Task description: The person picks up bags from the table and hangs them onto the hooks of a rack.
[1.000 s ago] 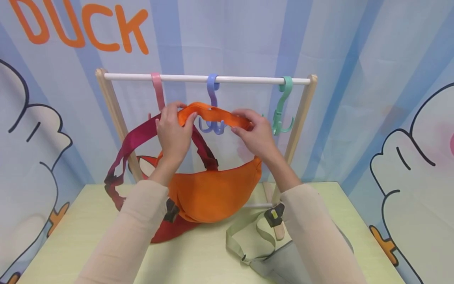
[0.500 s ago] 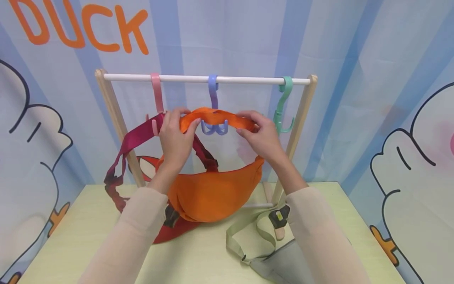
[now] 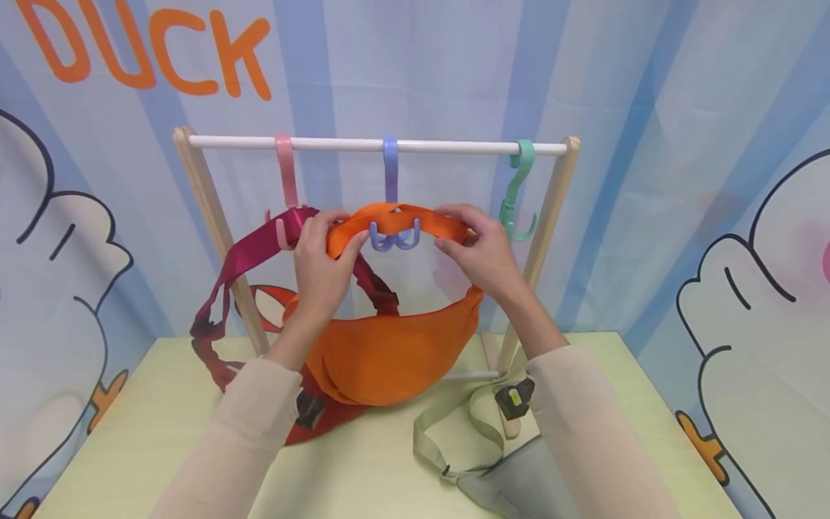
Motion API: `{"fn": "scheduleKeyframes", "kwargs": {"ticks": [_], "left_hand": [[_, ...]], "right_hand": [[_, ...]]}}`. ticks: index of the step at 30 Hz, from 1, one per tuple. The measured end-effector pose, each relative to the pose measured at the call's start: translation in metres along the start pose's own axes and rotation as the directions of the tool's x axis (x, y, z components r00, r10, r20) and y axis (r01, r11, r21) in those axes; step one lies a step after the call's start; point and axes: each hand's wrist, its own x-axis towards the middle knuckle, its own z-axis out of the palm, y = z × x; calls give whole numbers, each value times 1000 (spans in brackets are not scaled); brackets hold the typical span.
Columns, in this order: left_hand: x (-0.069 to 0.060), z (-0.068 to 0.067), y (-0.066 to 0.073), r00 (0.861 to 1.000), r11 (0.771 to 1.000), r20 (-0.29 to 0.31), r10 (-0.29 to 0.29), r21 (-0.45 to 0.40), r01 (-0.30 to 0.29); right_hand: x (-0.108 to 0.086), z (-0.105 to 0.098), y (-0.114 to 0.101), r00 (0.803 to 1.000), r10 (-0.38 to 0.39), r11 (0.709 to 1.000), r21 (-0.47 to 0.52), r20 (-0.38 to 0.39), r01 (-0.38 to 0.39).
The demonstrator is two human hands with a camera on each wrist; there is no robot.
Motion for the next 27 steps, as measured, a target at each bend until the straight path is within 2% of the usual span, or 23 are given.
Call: {"fn": "scheduleKeyframes", "kwargs": {"ticks": [10, 21, 27], "left_hand": [[-3, -1, -3, 999, 999, 6, 32, -34, -32], [-6, -4, -4, 999, 998, 20, 40, -53, -38], [-7, -5, -3, 999, 998, 38, 21, -65, -19]], "right_hand": [[-1, 0, 1, 1000, -17, 1000, 14, 11, 17], [0, 1, 5, 1000, -16, 999, 29, 26, 15], [0, 1, 6, 999, -12, 1000, 23, 32, 11]]}}
